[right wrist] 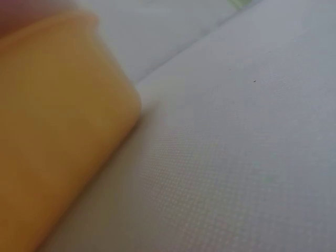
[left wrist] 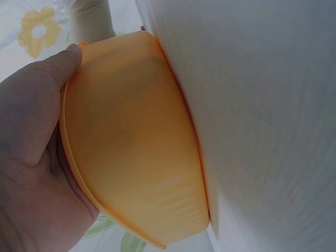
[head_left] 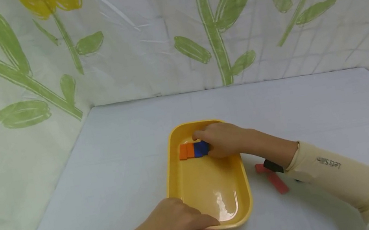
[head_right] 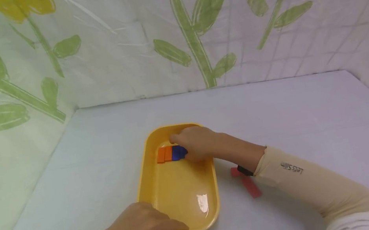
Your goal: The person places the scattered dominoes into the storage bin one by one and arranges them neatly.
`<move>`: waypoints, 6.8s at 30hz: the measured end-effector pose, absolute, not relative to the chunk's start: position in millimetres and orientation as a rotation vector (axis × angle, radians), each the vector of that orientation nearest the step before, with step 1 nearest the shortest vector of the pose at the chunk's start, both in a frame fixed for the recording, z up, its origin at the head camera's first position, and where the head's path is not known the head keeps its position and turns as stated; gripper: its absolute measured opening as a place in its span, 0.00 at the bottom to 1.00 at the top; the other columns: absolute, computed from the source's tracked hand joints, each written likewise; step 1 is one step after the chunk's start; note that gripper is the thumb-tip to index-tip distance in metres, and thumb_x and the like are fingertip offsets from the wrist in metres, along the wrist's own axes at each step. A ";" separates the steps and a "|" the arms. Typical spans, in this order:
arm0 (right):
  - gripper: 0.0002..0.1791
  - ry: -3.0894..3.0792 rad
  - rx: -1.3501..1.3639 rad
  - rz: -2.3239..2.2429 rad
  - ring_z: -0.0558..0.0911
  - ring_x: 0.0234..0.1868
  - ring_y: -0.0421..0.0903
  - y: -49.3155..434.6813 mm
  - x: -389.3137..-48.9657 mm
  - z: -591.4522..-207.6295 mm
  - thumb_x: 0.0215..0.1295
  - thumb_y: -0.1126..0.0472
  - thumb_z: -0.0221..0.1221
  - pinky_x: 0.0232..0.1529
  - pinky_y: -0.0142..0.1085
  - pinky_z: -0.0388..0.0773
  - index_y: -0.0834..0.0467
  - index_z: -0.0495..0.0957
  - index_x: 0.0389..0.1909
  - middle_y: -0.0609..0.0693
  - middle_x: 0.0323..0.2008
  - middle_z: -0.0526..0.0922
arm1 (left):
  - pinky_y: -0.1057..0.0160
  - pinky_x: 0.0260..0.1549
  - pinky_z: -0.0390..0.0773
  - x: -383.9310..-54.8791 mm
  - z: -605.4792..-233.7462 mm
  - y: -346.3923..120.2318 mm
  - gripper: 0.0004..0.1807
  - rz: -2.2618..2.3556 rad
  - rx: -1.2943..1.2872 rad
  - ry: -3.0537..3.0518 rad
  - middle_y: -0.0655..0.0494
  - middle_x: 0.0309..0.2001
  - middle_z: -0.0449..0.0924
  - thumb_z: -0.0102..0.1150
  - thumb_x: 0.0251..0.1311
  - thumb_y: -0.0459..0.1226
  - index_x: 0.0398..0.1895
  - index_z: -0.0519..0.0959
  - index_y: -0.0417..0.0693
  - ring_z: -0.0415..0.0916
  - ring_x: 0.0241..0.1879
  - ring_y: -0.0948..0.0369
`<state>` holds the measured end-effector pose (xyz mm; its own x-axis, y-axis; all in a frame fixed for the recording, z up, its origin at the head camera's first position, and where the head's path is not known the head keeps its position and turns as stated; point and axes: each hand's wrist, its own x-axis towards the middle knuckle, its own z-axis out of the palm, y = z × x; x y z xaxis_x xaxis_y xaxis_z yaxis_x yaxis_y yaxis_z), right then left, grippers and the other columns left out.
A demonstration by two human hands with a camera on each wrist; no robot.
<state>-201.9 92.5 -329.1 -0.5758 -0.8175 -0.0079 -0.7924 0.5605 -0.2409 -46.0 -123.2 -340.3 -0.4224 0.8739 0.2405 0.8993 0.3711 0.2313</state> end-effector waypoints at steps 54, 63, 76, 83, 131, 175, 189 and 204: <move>0.26 2.743 -1.136 -0.345 0.79 0.45 0.44 260.2 -110.9 -325.2 0.49 0.59 0.77 0.41 0.39 0.81 0.43 0.79 0.49 0.39 0.48 0.77 | 0.80 0.26 0.62 -45.3 -339.3 -123.2 0.14 -0.538 -1.640 -2.574 0.76 0.27 0.78 0.48 0.76 0.51 0.43 0.85 0.63 0.66 0.23 0.78; 0.27 2.760 -1.023 -0.276 0.78 0.46 0.45 272.7 -106.7 -335.5 0.46 0.60 0.78 0.43 0.43 0.82 0.44 0.81 0.48 0.40 0.47 0.76 | 0.80 0.26 0.62 -45.6 -339.0 -123.7 0.15 -0.546 -1.641 -2.584 0.76 0.27 0.78 0.48 0.76 0.51 0.43 0.85 0.63 0.66 0.23 0.78; 0.22 2.722 -1.128 -0.362 0.76 0.40 0.37 270.6 -110.9 -329.2 0.50 0.63 0.75 0.40 0.36 0.81 0.42 0.79 0.44 0.35 0.43 0.75 | 0.81 0.26 0.61 -45.8 -340.4 -122.6 0.15 -0.568 -1.646 -2.604 0.76 0.26 0.76 0.48 0.76 0.51 0.43 0.85 0.62 0.63 0.23 0.79; 0.20 2.693 -1.166 -0.495 0.76 0.39 0.39 260.5 -112.7 -315.8 0.55 0.66 0.71 0.31 0.29 0.78 0.44 0.78 0.45 0.38 0.46 0.75 | 0.81 0.26 0.61 -45.5 -340.3 -121.9 0.15 -0.575 -1.649 -2.567 0.75 0.26 0.77 0.48 0.76 0.51 0.42 0.85 0.61 0.64 0.23 0.79; 0.12 2.578 -1.585 -0.300 0.74 0.42 0.45 143.1 -171.8 -289.8 0.57 0.63 0.72 0.45 0.38 0.76 0.55 0.82 0.41 0.45 0.38 0.79 | 0.81 0.24 0.61 -46.6 -340.6 -121.5 0.16 -0.524 -1.647 -2.641 0.76 0.25 0.76 0.47 0.76 0.52 0.43 0.85 0.63 0.64 0.22 0.78; 0.16 2.600 -1.518 -0.108 0.77 0.41 0.50 99.2 -202.5 -323.7 0.59 0.65 0.69 0.50 0.42 0.75 0.60 0.80 0.47 0.52 0.40 0.83 | 0.78 0.26 0.60 -46.1 -340.1 -123.6 0.15 -0.515 -1.650 -2.637 0.78 0.27 0.76 0.47 0.76 0.52 0.42 0.84 0.64 0.65 0.24 0.78; 0.16 2.610 -1.526 -0.149 0.77 0.41 0.50 101.4 -200.1 -322.3 0.58 0.65 0.69 0.50 0.43 0.74 0.60 0.80 0.47 0.53 0.41 0.82 | 0.79 0.25 0.60 -46.5 -339.5 -122.5 0.14 -0.520 -1.665 -2.594 0.77 0.25 0.75 0.48 0.76 0.52 0.40 0.83 0.63 0.64 0.23 0.78; 0.13 2.693 -1.658 -0.321 0.76 0.42 0.47 134.3 -172.0 -307.0 0.62 0.63 0.68 0.45 0.39 0.77 0.59 0.80 0.46 0.51 0.41 0.79 | 0.80 0.26 0.61 -46.7 -337.9 -121.7 0.16 -0.512 -1.648 -2.667 0.76 0.27 0.78 0.46 0.76 0.53 0.44 0.85 0.63 0.66 0.24 0.79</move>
<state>-172.0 134.3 -307.0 -0.4553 -0.8798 0.1370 -0.8873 0.4356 -0.1513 -46.7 -121.7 -337.9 -0.4611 0.8765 0.1381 0.8653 0.4097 0.2888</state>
